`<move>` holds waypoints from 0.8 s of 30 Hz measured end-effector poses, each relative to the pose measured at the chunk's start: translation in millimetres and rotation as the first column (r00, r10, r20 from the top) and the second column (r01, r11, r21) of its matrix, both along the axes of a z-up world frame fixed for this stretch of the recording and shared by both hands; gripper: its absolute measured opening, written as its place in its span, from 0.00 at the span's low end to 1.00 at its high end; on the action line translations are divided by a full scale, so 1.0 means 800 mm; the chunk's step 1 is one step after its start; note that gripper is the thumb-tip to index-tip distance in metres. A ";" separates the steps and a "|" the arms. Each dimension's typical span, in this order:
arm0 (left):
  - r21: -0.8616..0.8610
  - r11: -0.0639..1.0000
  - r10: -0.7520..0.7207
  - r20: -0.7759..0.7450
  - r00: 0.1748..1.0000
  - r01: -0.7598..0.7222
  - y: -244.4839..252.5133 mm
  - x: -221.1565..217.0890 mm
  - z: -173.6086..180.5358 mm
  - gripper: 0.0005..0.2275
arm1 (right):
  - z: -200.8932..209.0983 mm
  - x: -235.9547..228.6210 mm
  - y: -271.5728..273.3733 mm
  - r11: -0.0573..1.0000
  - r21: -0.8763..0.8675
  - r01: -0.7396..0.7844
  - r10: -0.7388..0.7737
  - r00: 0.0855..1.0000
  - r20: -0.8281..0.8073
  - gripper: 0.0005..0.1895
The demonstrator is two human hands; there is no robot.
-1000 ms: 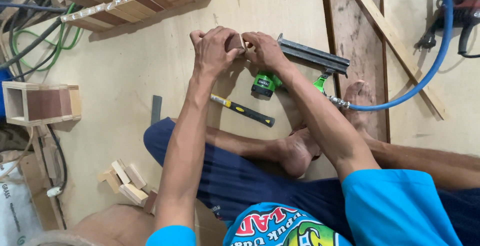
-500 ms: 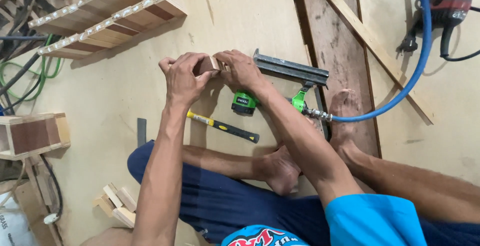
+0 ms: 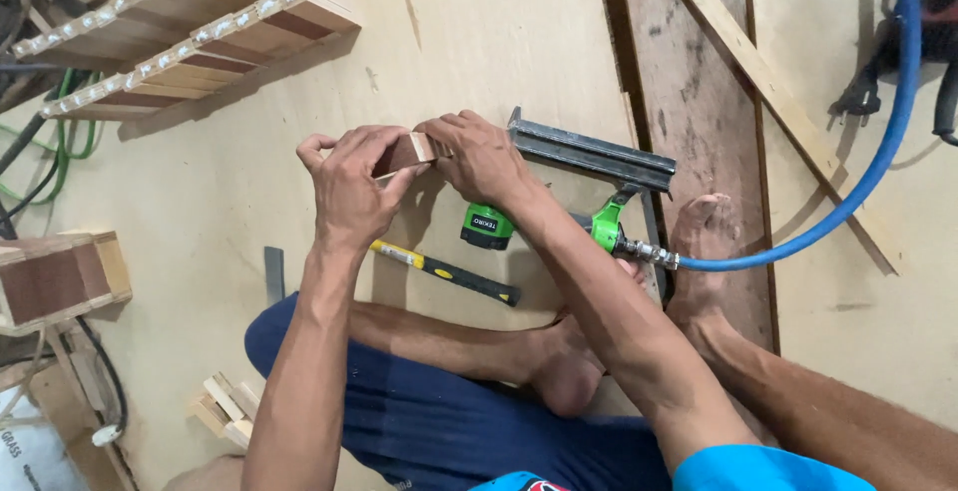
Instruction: The person assembles small wooden boxes by aligning small wood pieces, hammering them together, and using a pneumatic nail gun.
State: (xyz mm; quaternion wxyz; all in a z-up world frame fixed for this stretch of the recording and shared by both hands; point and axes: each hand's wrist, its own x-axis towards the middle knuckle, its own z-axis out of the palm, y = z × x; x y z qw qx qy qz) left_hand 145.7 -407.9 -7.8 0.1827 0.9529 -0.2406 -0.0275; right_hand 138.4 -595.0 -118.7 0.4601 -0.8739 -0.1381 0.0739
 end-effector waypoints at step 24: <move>0.014 0.994 0.111 0.080 0.991 -0.112 -0.008 0.000 -0.027 0.12 | 0.008 -0.159 -0.110 0.770 -0.619 -0.154 0.235 0.971 0.052 0.46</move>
